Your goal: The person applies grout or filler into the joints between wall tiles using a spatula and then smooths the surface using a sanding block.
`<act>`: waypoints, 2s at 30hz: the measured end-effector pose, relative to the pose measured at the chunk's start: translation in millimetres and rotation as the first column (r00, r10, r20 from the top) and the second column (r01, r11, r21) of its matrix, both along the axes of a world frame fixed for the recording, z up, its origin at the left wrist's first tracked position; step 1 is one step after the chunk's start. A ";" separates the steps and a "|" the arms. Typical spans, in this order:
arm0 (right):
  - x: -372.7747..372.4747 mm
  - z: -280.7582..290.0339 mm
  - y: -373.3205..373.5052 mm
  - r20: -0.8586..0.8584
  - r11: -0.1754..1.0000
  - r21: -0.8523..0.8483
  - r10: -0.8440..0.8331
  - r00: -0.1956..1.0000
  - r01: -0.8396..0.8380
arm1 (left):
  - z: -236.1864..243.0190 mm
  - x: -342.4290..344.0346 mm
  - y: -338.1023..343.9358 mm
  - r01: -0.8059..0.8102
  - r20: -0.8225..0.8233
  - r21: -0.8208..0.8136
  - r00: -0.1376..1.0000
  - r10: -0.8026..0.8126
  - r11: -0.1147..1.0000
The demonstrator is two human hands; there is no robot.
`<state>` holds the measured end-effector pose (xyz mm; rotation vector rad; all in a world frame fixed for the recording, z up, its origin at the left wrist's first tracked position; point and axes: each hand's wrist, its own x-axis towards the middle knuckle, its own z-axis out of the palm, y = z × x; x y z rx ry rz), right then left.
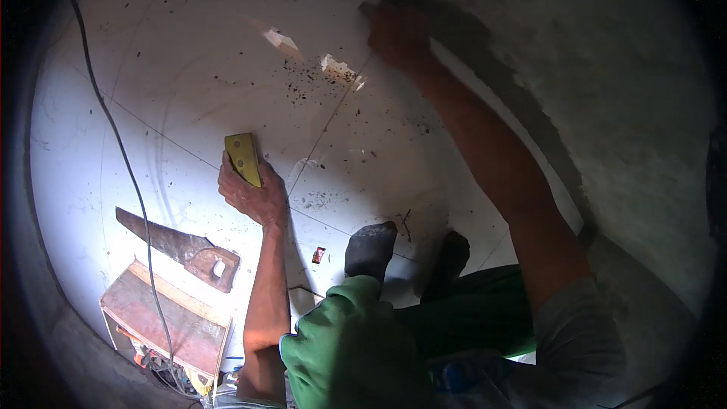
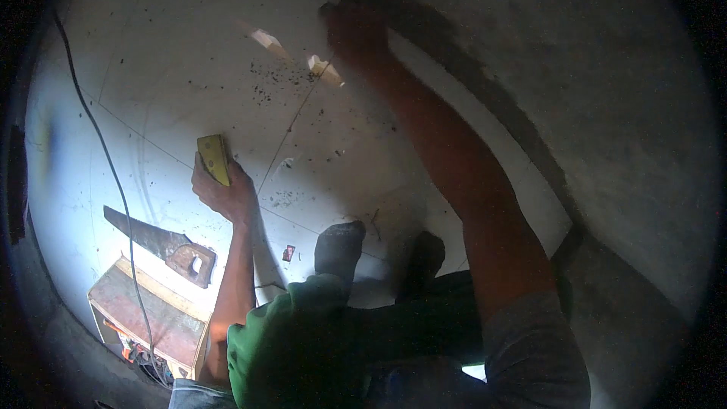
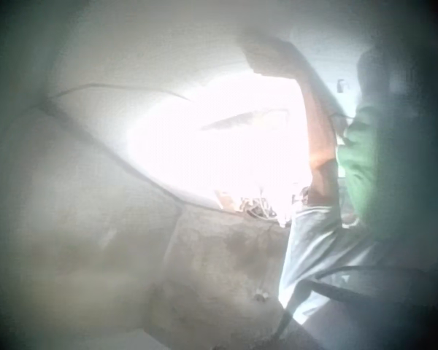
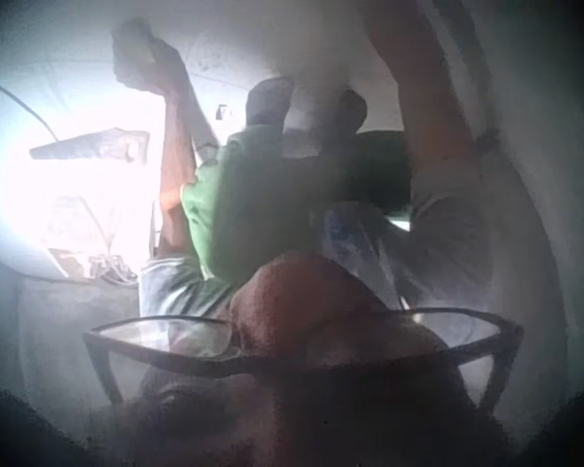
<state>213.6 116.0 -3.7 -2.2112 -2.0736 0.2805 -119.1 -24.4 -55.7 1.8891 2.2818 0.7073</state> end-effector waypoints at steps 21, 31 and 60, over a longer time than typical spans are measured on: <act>41.7 -15.1 -59.8 0.128 0.978 -0.194 -0.050 0.991 0.074 | -1.8 0.9 0.1 -0.002 -0.003 0.033 1.000 0.003 0.999; 49.7 -8.1 -81.6 0.246 0.999 0.035 -0.033 0.969 0.025 | -6.8 -1.9 0.4 0.003 -0.034 0.034 0.999 -0.002 0.999; 34.2 -96.0 -26.3 -0.877 0.505 -0.133 -0.461 0.136 0.853 | -3.4 4.7 1.3 -0.005 -0.031 0.023 1.000 0.006 1.000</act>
